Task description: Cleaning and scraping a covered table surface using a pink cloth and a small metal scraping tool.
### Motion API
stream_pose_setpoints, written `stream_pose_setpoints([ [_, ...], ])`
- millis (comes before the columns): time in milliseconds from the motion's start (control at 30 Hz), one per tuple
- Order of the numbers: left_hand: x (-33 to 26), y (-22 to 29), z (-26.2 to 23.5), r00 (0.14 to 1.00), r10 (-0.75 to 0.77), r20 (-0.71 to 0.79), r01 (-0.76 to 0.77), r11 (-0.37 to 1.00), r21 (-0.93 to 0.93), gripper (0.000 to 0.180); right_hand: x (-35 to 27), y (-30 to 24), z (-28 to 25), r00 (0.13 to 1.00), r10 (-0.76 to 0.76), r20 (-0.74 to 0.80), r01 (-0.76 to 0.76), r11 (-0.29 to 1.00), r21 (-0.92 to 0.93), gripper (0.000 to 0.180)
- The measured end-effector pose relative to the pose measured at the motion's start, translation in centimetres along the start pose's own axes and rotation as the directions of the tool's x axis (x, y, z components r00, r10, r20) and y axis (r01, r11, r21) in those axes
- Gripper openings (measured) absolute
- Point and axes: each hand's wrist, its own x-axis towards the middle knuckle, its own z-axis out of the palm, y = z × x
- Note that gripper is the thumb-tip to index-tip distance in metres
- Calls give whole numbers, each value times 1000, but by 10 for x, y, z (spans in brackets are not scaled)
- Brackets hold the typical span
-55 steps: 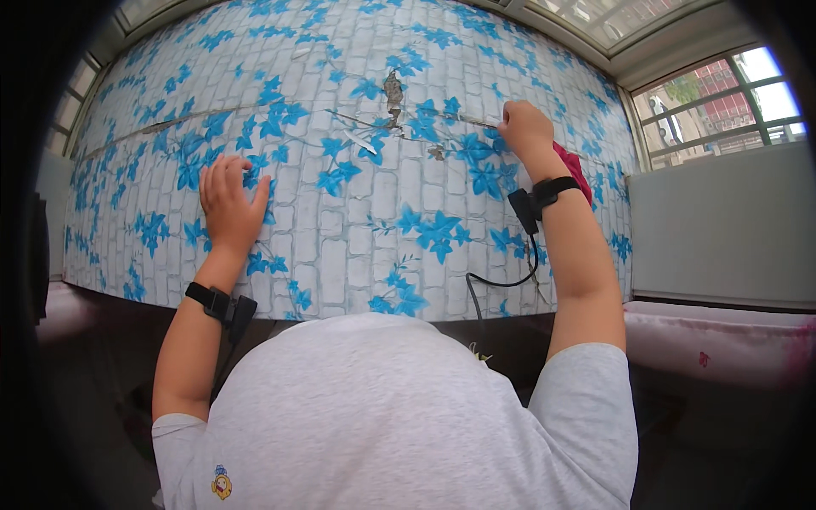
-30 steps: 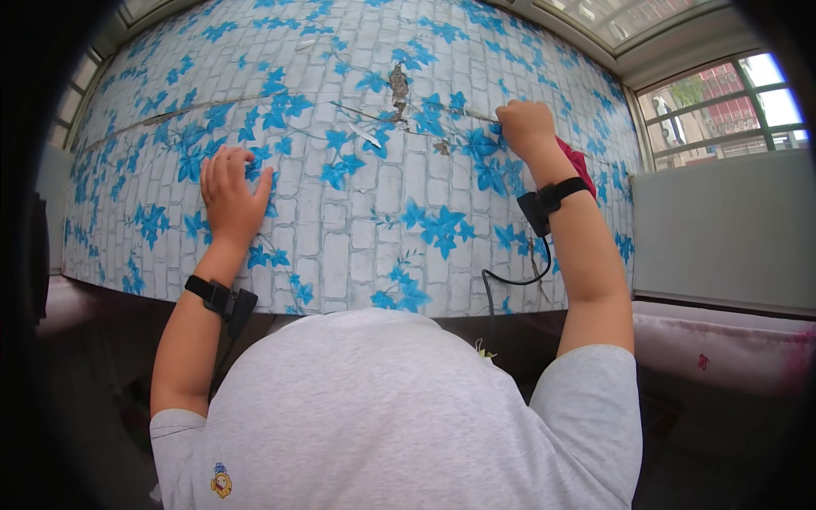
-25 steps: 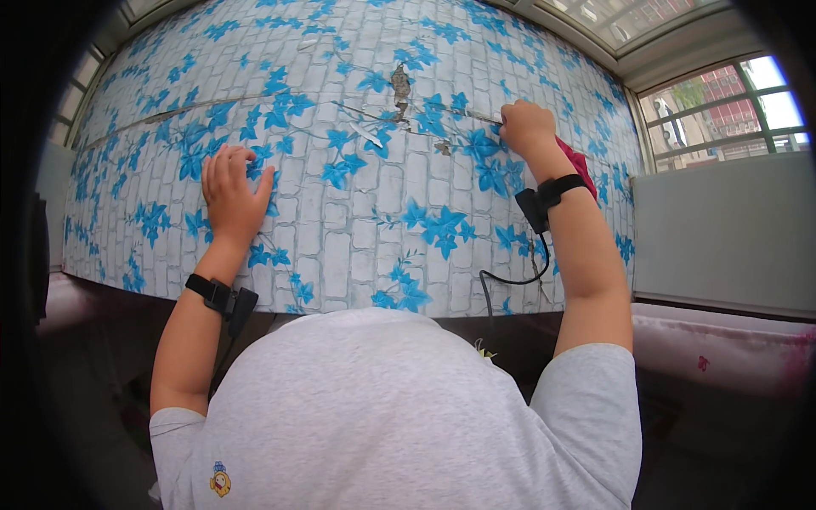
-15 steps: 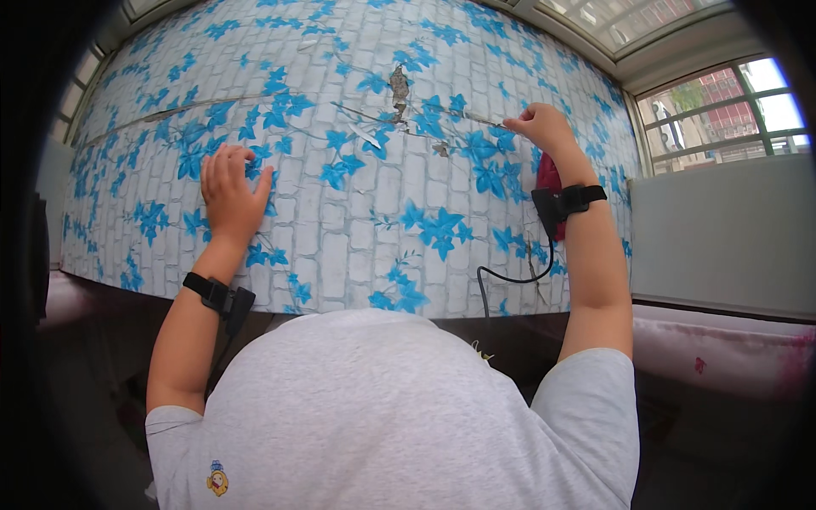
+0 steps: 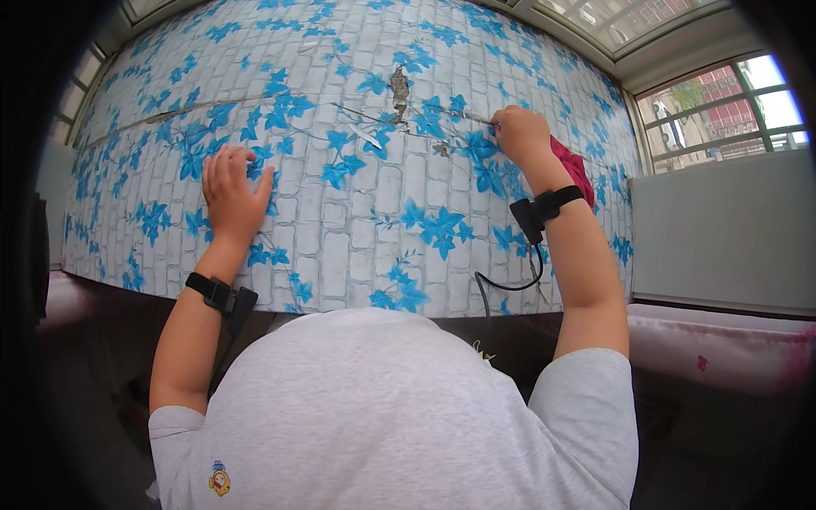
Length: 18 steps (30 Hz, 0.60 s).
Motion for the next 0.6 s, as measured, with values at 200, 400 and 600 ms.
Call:
stream_pose_setpoints([
  [200,-1,-2,1,1000,-1,1,1,1000,7,34,7,-4,-4,997,-79,-3,78,995,-55,12],
  [400,1,-1,0,1000,8,-10,-8,1000,-1,34,21,-14,-7,991,-124,49,133,955,-264,8],
  [600,1,-1,-1,1000,6,-12,-6,1000,-6,34,36,-17,-11,985,-77,154,125,935,-331,9],
])
